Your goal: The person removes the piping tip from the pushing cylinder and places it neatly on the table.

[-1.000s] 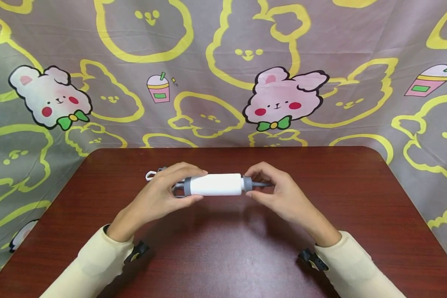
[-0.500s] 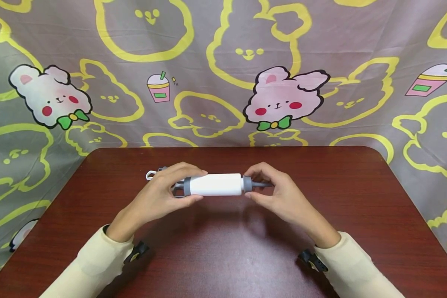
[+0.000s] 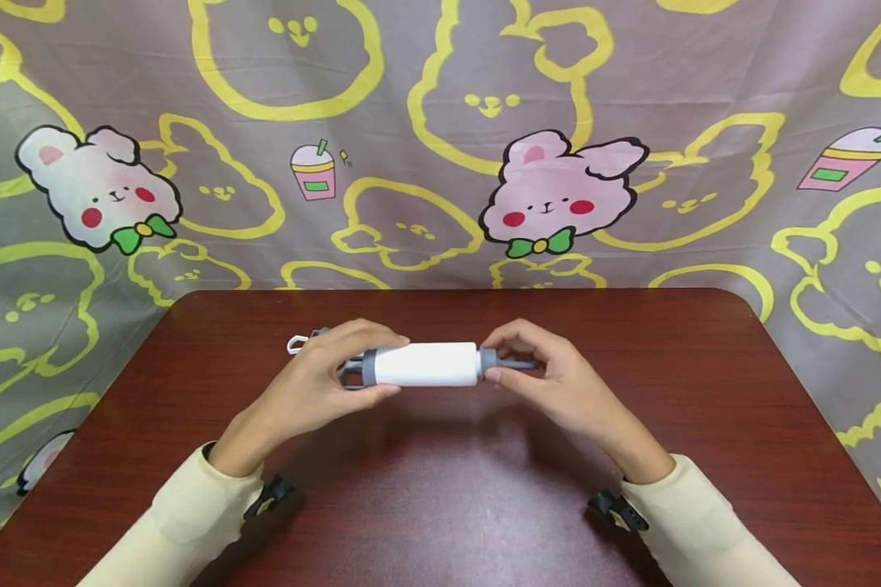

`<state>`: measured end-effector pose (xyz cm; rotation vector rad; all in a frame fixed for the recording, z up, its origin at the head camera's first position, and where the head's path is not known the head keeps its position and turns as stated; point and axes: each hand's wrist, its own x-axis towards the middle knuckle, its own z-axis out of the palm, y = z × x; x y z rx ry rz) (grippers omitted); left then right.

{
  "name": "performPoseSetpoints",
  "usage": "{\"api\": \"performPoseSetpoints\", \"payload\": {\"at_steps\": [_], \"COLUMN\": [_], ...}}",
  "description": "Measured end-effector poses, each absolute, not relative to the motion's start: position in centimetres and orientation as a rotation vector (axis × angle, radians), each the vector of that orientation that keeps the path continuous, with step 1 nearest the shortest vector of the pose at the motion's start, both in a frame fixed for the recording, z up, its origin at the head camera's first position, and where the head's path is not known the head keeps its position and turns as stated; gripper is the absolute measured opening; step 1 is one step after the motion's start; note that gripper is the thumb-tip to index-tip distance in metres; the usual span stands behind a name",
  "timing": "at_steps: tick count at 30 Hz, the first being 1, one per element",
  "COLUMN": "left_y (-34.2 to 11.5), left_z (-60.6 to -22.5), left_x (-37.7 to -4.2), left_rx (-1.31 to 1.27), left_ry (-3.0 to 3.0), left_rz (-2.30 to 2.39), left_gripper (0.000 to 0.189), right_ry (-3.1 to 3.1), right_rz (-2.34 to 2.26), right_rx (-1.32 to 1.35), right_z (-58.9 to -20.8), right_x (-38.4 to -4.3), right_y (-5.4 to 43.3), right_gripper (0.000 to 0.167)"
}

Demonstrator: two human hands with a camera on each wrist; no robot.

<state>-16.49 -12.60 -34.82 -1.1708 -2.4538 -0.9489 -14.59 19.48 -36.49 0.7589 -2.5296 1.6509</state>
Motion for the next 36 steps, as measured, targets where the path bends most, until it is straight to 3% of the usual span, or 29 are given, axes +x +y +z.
{"api": "performPoseSetpoints", "payload": {"at_steps": [36], "left_y": [-13.32], "left_z": [-35.27], "left_x": [-16.2], "left_rx": [-1.118], "left_ry": [-2.509], "left_rz": [-0.915], "left_gripper": [0.048], "right_ry": [-2.451], "right_rz": [1.597], "right_rx": [0.71], "right_z": [-37.0], "right_x": [-13.67], "right_y": [18.98], "right_gripper": [0.034]}}
